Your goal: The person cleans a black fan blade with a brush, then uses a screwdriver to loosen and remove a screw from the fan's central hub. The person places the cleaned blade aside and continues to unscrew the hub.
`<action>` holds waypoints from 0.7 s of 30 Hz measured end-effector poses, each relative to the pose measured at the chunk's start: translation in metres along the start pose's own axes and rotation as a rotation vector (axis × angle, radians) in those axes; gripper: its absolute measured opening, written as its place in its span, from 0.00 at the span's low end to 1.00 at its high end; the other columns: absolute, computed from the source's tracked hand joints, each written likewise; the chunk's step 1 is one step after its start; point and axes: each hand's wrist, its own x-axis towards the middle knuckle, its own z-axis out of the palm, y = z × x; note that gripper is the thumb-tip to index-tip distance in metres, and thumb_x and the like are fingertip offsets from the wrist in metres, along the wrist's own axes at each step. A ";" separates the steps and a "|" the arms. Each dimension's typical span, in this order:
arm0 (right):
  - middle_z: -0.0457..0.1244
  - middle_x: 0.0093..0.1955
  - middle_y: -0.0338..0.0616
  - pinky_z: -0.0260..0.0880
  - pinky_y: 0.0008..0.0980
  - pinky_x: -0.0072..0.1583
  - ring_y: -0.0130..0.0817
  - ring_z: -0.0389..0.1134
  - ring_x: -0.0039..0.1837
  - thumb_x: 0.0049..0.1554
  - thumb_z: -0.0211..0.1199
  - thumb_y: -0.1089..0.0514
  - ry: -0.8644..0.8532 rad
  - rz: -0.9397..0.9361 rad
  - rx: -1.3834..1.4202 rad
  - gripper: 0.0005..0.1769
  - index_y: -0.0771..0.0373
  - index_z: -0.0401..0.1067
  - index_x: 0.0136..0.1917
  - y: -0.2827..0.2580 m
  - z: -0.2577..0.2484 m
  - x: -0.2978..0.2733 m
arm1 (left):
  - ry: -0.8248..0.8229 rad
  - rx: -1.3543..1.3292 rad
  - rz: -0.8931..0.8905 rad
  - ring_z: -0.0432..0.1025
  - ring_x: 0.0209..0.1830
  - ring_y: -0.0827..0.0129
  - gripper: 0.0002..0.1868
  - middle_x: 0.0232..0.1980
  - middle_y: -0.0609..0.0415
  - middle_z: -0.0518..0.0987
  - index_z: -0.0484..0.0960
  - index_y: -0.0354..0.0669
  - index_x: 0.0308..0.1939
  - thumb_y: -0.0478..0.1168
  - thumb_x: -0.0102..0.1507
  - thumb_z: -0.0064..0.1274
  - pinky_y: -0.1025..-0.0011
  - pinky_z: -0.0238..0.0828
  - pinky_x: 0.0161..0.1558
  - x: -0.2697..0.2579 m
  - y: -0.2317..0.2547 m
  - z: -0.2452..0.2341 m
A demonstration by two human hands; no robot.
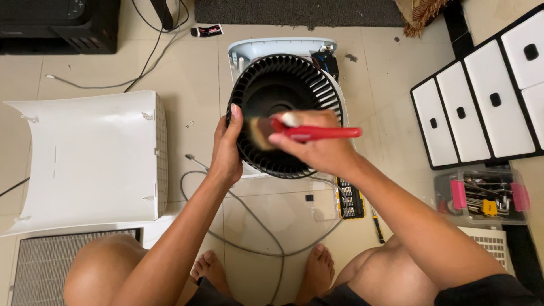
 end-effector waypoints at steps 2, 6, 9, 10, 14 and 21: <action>0.68 0.40 0.48 0.70 0.35 0.41 0.43 0.70 0.38 0.56 0.74 0.56 -0.078 -0.052 -0.015 0.15 0.66 0.76 0.51 0.000 0.002 0.001 | 0.005 0.064 -0.028 0.73 0.62 0.59 0.46 0.62 0.40 0.76 0.67 0.28 0.66 0.68 0.62 0.49 0.63 0.70 0.63 -0.002 -0.004 -0.001; 0.68 0.42 0.47 0.71 0.38 0.44 0.45 0.71 0.42 0.59 0.70 0.59 -0.016 -0.030 -0.141 0.09 0.62 0.76 0.52 0.005 -0.001 0.005 | -0.033 0.150 -0.129 0.72 0.64 0.58 0.45 0.63 0.40 0.77 0.69 0.28 0.66 0.67 0.63 0.48 0.63 0.70 0.64 -0.006 -0.016 -0.008; 0.69 0.45 0.46 0.72 0.39 0.45 0.46 0.72 0.44 0.57 0.68 0.61 0.010 -0.040 -0.270 0.11 0.59 0.78 0.54 0.000 -0.002 0.012 | -0.171 -0.068 -0.229 0.72 0.66 0.58 0.41 0.65 0.45 0.78 0.71 0.34 0.67 0.66 0.64 0.46 0.62 0.69 0.65 0.005 -0.015 -0.016; 0.69 0.45 0.46 0.72 0.39 0.44 0.47 0.72 0.44 0.55 0.68 0.61 0.003 -0.036 -0.318 0.12 0.58 0.78 0.54 -0.003 -0.001 0.013 | -0.226 -0.176 -0.267 0.72 0.66 0.58 0.40 0.65 0.47 0.78 0.72 0.37 0.68 0.65 0.64 0.45 0.61 0.69 0.65 0.010 -0.015 -0.021; 0.69 0.42 0.45 0.70 0.42 0.42 0.48 0.71 0.40 0.54 0.71 0.57 -0.039 0.010 -0.290 0.11 0.58 0.79 0.52 -0.014 -0.005 0.009 | -0.245 -0.369 -0.229 0.73 0.63 0.54 0.35 0.63 0.45 0.78 0.73 0.38 0.66 0.61 0.67 0.47 0.54 0.70 0.66 0.018 -0.028 -0.046; 0.71 0.49 0.46 0.71 0.44 0.42 0.49 0.71 0.41 0.53 0.68 0.62 -0.130 -0.036 -0.539 0.15 0.59 0.80 0.54 -0.009 0.017 0.012 | -0.223 -0.441 -0.250 0.74 0.62 0.55 0.36 0.63 0.46 0.78 0.73 0.40 0.66 0.64 0.66 0.46 0.54 0.71 0.65 0.026 -0.059 -0.057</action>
